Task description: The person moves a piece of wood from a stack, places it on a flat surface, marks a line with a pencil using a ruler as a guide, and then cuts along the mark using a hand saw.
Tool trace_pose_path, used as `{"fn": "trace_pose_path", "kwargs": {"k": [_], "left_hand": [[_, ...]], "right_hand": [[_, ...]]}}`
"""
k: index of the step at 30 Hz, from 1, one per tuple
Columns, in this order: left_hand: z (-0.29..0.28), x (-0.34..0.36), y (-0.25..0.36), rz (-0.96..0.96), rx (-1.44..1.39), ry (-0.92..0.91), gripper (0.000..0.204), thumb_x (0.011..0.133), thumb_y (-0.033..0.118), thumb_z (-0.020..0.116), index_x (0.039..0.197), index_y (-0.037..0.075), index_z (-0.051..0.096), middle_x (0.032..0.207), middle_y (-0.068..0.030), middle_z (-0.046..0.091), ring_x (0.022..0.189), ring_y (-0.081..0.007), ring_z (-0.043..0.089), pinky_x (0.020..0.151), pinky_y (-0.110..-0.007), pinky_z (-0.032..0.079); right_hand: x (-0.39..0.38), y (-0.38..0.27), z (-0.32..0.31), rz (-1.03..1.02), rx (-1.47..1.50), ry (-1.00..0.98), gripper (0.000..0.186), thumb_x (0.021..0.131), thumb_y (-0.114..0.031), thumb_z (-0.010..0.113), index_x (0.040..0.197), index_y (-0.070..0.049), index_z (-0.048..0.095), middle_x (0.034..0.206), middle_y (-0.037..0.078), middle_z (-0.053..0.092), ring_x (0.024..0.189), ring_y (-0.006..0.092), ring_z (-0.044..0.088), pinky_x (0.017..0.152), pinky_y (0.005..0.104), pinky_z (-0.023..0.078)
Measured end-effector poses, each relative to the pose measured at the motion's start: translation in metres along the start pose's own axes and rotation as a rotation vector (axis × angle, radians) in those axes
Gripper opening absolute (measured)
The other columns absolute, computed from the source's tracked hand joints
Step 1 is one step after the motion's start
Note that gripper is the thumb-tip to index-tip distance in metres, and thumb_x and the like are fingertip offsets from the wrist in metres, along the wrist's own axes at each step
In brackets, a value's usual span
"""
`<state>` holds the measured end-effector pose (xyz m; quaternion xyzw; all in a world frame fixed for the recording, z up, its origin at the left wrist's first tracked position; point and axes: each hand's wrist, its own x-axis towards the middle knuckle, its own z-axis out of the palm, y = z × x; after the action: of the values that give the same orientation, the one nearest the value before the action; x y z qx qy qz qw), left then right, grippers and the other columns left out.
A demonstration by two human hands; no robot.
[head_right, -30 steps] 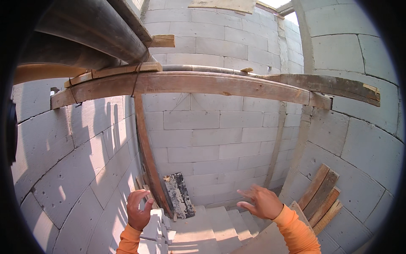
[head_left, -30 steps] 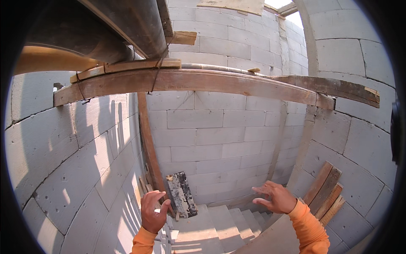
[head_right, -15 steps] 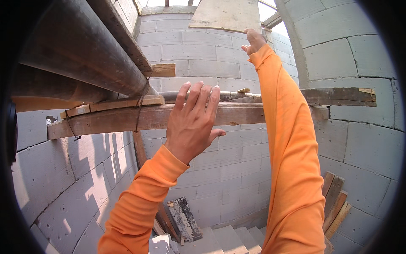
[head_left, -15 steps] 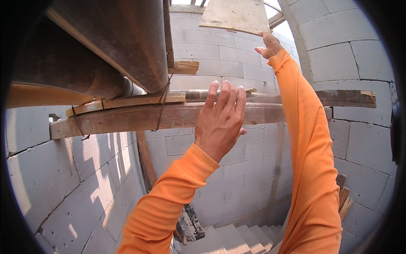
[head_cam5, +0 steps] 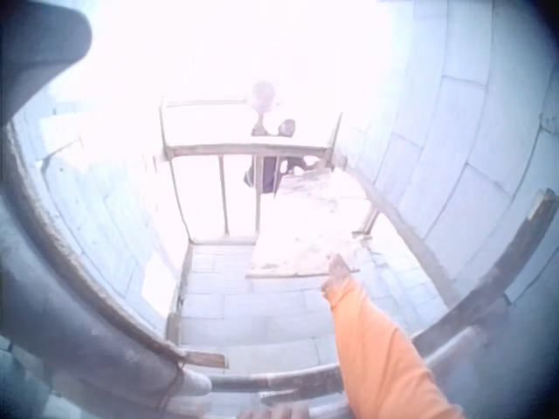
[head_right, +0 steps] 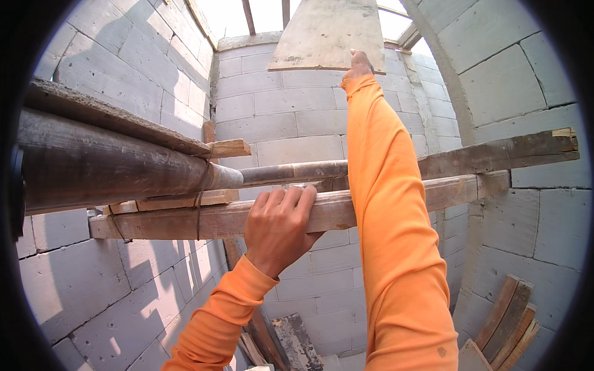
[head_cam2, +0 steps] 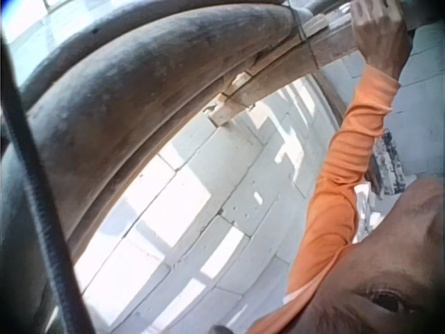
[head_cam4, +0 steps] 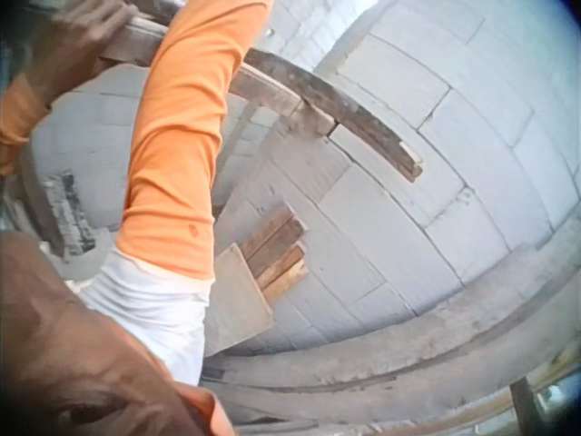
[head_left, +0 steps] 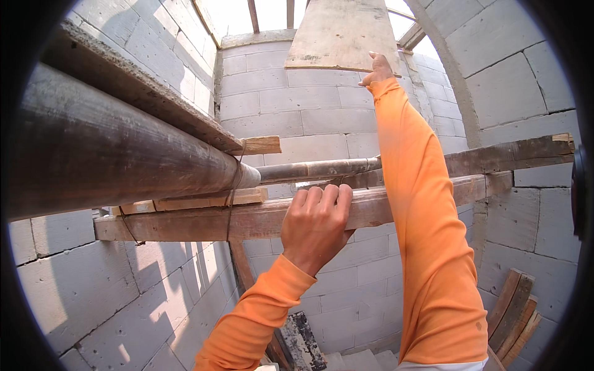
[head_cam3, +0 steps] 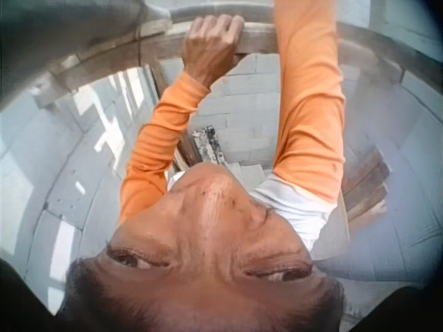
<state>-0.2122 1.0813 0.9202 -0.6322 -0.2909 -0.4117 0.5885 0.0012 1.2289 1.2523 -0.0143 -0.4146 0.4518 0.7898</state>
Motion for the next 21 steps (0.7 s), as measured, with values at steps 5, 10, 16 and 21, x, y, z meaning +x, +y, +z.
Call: {"fn": "trace_pose_path", "kwargs": {"k": [5, 10, 16, 21], "left_hand": [[-0.009, 0.008, 0.005, 0.018, 0.054, 0.0, 0.05, 0.068, 0.037, 0.088, 0.103, 0.011, 0.065, 0.084, -0.0019, 0.064, 0.079, -0.0217, 0.065, 0.074, -0.036, 0.051], [-0.002, 0.002, 0.0, 0.008, 0.019, 0.003, 0.048, 0.068, 0.034, 0.088, 0.103, 0.01, 0.065, 0.085, -0.002, 0.062, 0.079, -0.0219, 0.065, 0.075, -0.036, 0.051], [-0.005, 0.003, 0.002, 0.01, 0.026, 0.008, 0.048, 0.069, 0.034, 0.087, 0.105, 0.01, 0.065, 0.087, -0.0021, 0.063, 0.082, -0.0216, 0.065, 0.076, -0.036, 0.051], [-0.004, 0.004, 0.005, 0.002, -0.008, 0.034, 0.049, 0.069, 0.034, 0.088, 0.106, 0.01, 0.066, 0.088, -0.0019, 0.064, 0.083, -0.0212, 0.065, 0.077, -0.036, 0.051]], "right_hand": [[0.018, -0.003, 0.01, -0.097, 0.234, 0.11, 0.078, 0.095, -0.028, 0.066, 0.158, -0.003, 0.026, 0.158, 0.018, 0.026, 0.145, 0.0373, 0.029, 0.114, 0.0603, 0.029], [-0.03, 0.002, 0.029, -0.198, 0.559, 0.226, 0.067, 0.092, -0.018, 0.074, 0.147, 0.002, 0.042, 0.134, 0.015, 0.057, 0.124, 0.0322, 0.058, 0.1, 0.0468, 0.052], [-0.031, -0.025, 0.046, -0.242, 0.593, 0.289, 0.045, 0.091, -0.018, 0.076, 0.124, 0.004, 0.055, 0.124, 0.016, 0.068, 0.105, 0.0346, 0.07, 0.089, 0.0534, 0.058], [-0.007, -0.053, 0.025, -0.311, 0.629, 0.095, 0.045, 0.097, -0.012, 0.067, 0.136, 0.006, 0.051, 0.124, 0.013, 0.067, 0.114, 0.035, 0.067, 0.098, 0.0545, 0.056]]}}
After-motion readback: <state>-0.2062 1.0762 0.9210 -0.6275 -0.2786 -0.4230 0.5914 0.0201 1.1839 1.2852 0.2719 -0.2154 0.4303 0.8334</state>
